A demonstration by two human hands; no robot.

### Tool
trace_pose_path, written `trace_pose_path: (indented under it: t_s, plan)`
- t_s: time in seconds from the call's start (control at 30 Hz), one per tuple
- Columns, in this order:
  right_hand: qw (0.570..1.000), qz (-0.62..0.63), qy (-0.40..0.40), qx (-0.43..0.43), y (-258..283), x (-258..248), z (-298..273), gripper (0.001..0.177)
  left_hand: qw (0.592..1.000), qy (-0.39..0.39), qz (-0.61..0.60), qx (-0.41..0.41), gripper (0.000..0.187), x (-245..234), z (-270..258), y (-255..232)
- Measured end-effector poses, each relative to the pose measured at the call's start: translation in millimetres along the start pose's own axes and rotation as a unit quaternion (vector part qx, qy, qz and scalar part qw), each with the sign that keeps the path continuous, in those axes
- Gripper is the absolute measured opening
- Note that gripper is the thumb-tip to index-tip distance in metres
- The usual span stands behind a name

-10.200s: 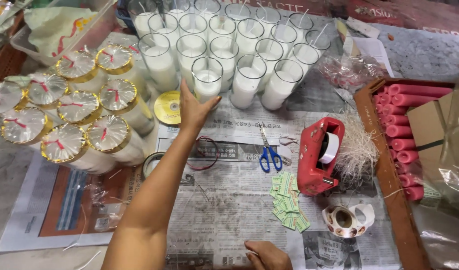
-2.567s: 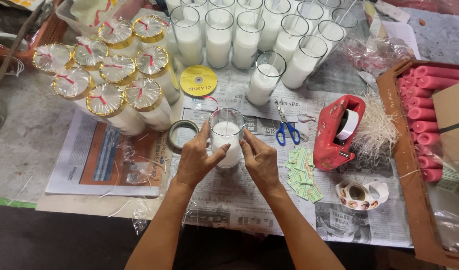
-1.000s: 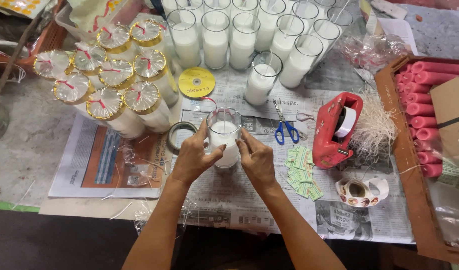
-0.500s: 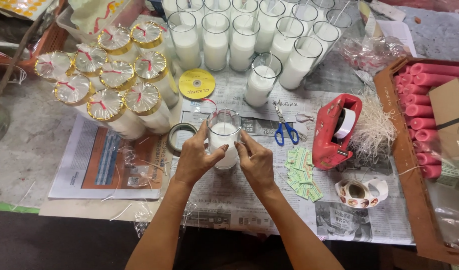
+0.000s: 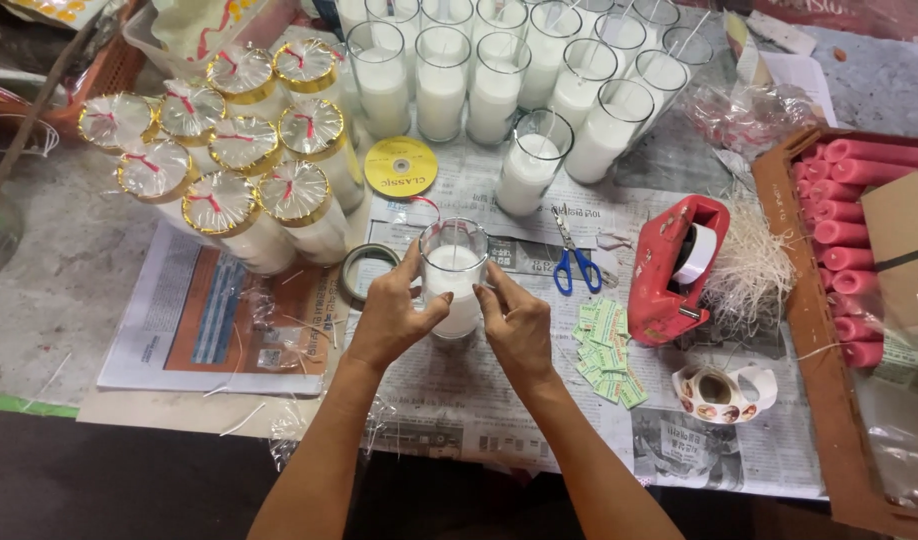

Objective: Wrapping glass candles in plastic sleeves and adding decorative gold rings to the top.

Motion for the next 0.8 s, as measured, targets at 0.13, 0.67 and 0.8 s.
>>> trace_pose_path:
  t_s: [0.13, 0.67, 0.8]
  plan:
    - [1.000, -0.001, 0.003, 0.005, -2.3, 1.4, 0.0, 0.041, 1.000, -0.004, -0.009, -0.013, 0.086, -2.8, 2.9, -4.3]
    - [1.000, -0.006, -0.005, 0.007, -0.9, -0.5, 1.2, 0.040, 1.000, -0.004, 0.010, -0.019, 0.086, 1.6, 0.2, 8.4]
    - [1.000, -0.001, -0.003, 0.012, -3.7, 0.2, 1.4, 0.041, 1.000, -0.007, 0.005, -0.024, 0.087, -0.9, 2.8, 1.5]
Point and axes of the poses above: each hand's wrist, its own z-axis towards the middle knuckle, its own x-axis out of the palm, y = z × x, the point moved 10 cm from there along z, towards the middle knuckle, and after that the axes turned 14 degrees about x, right-handed, at the moved point
